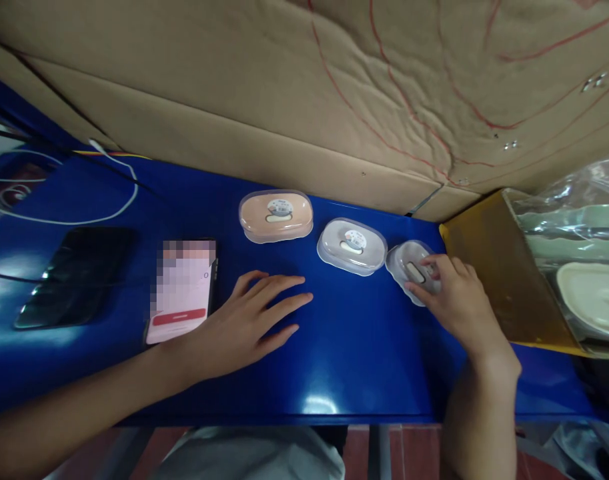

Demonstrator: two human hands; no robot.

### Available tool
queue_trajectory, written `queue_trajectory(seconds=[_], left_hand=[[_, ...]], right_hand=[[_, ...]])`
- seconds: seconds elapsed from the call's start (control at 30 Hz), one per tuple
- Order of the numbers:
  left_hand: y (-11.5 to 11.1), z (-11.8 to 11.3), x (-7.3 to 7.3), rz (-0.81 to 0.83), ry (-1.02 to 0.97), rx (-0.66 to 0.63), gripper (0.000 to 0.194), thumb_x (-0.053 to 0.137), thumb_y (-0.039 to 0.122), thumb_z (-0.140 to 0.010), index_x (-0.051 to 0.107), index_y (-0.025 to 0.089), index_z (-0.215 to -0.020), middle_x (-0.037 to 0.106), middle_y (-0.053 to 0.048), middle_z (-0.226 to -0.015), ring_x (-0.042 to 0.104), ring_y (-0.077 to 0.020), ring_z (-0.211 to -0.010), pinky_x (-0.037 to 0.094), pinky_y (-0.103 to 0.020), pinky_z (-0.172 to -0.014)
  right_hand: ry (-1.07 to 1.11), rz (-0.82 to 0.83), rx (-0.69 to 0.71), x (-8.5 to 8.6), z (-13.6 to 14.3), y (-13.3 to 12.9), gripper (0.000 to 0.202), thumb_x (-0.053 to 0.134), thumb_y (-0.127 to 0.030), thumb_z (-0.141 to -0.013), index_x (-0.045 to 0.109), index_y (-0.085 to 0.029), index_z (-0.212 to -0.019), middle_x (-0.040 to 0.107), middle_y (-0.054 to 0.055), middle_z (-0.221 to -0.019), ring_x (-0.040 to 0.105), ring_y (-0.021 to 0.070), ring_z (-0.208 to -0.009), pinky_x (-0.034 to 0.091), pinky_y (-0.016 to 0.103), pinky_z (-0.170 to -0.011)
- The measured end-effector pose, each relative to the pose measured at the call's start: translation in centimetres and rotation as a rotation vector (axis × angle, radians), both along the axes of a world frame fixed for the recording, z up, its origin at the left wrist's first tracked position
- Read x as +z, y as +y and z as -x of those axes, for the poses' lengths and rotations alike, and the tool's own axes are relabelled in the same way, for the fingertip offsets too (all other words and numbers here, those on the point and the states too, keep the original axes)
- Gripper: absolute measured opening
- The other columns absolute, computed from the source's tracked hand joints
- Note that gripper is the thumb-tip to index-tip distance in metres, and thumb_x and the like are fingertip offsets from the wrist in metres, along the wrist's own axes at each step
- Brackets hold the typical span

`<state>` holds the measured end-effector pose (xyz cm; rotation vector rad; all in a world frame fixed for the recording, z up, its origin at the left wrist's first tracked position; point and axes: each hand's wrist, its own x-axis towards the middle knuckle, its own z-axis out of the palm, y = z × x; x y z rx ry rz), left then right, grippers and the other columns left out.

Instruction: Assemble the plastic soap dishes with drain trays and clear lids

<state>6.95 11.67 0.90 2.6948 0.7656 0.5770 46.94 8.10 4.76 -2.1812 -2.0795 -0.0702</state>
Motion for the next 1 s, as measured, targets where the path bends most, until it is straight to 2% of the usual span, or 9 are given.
queue_trajectory(seconds=[0.07, 0.17, 0.23, 0.33, 0.47, 0.57, 0.63, 0.77, 1.0], left_hand=[[0.1, 0.0, -0.1, 0.016, 0.002, -0.001, 0.036, 0.053, 0.024, -0.109, 0.059, 0.019, -0.144, 0.060, -0.017, -0.149, 0.061, -0.0341, -0.133, 0.039, -0.059, -0.112], [0.2, 0.0, -0.1, 0.026, -0.006, -0.004, 0.036, 0.053, 0.024, -0.109, 0.059, 0.019, -0.144, 0.060, -0.016, -0.148, 0.060, -0.0337, -0.133, 0.039, -0.058, -0.112], [0.2, 0.0, 0.0, 0.032, -0.006, -0.013, 0.036, 0.053, 0.025, -0.109, 0.057, 0.020, -0.145, 0.059, -0.016, -0.149, 0.060, -0.0326, -0.133, 0.039, -0.056, -0.113], [-0.2, 0.2, 0.2, 0.045, 0.007, -0.054, 0.041, 0.055, 0.028, -0.109, 0.054, 0.020, -0.149, 0.057, -0.017, -0.152, 0.058, -0.0325, -0.136, 0.037, -0.056, -0.114], [-0.9, 0.2, 0.5, 0.036, 0.011, -0.151, 0.055, 0.065, 0.042, -0.105, 0.049, 0.021, -0.154, 0.052, -0.018, -0.156, 0.057, -0.0348, -0.135, 0.038, -0.058, -0.114], [-1.0, 0.3, 0.8, -0.010, -0.003, -0.188, 0.066, 0.069, 0.052, -0.101, 0.046, 0.025, -0.156, 0.048, -0.019, -0.160, 0.055, -0.0364, -0.136, 0.039, -0.058, -0.113], [-0.9, 0.5, 1.2, -0.051, -0.002, -0.168, 0.069, 0.068, 0.056, -0.101, 0.044, 0.026, -0.158, 0.044, -0.021, -0.163, 0.052, -0.0377, -0.139, 0.037, -0.059, -0.114], [-0.7, 0.8, 1.7, -0.114, 0.030, -0.116, 0.066, 0.065, 0.054, -0.103, 0.043, 0.025, -0.158, 0.041, -0.023, -0.165, 0.050, -0.0386, -0.142, 0.033, -0.061, -0.115], [-1.0, 0.6, 1.0, -0.086, 0.160, -0.146, 0.076, 0.075, 0.058, -0.095, 0.046, 0.025, -0.158, 0.049, -0.023, -0.160, 0.053, -0.0408, -0.140, 0.033, -0.064, -0.117]], right_hand=[[-0.024, 0.043, 0.012, 0.1, 0.2, -0.8, 0.065, 0.056, -0.076, -0.093, 0.062, -0.026, -0.134, 0.067, 0.012, -0.099, 0.066, 0.0385, -0.094, 0.054, 0.059, -0.085], [-0.036, 0.070, -0.021, -0.3, 0.2, -1.8, 0.073, 0.059, -0.074, -0.091, 0.053, -0.029, -0.149, 0.061, 0.018, -0.128, 0.064, 0.0474, -0.112, 0.055, 0.069, -0.088], [0.037, 0.095, 0.017, -0.5, 0.4, -2.3, 0.075, 0.064, -0.068, -0.089, 0.048, -0.030, -0.152, 0.054, 0.019, -0.140, 0.062, 0.0473, -0.120, 0.056, 0.069, -0.093], [0.112, 0.157, 0.152, -0.2, 1.9, -3.3, 0.072, 0.071, -0.058, -0.088, 0.047, -0.034, -0.152, 0.053, 0.015, -0.143, 0.061, 0.0438, -0.126, 0.056, 0.067, -0.100], [0.169, 0.254, 0.392, 0.7, 6.8, -4.1, 0.069, 0.070, -0.043, -0.096, 0.042, -0.040, -0.160, 0.048, 0.010, -0.156, 0.052, 0.0385, -0.142, 0.054, 0.060, -0.110], [0.274, 0.258, 0.603, 0.5, 10.0, -3.6, 0.071, 0.073, -0.042, -0.098, 0.042, -0.038, -0.162, 0.048, 0.010, -0.159, 0.047, 0.0356, -0.149, 0.052, 0.055, -0.116], [0.382, 0.242, 0.661, -0.2, 11.0, -2.8, 0.072, 0.074, -0.047, -0.097, 0.044, -0.033, -0.161, 0.050, 0.012, -0.159, 0.050, 0.0338, -0.147, 0.053, 0.052, -0.115], [0.503, 0.151, 0.596, -2.0, 10.6, -1.0, 0.064, 0.071, -0.048, -0.100, 0.049, -0.029, -0.157, 0.052, 0.014, -0.159, 0.054, 0.0329, -0.145, 0.054, 0.053, -0.114], [0.359, 0.024, 0.510, -3.1, 10.1, 0.2, 0.063, 0.067, -0.045, -0.103, 0.044, -0.033, -0.160, 0.053, 0.014, -0.160, 0.047, 0.0367, -0.150, 0.043, 0.062, -0.118]])
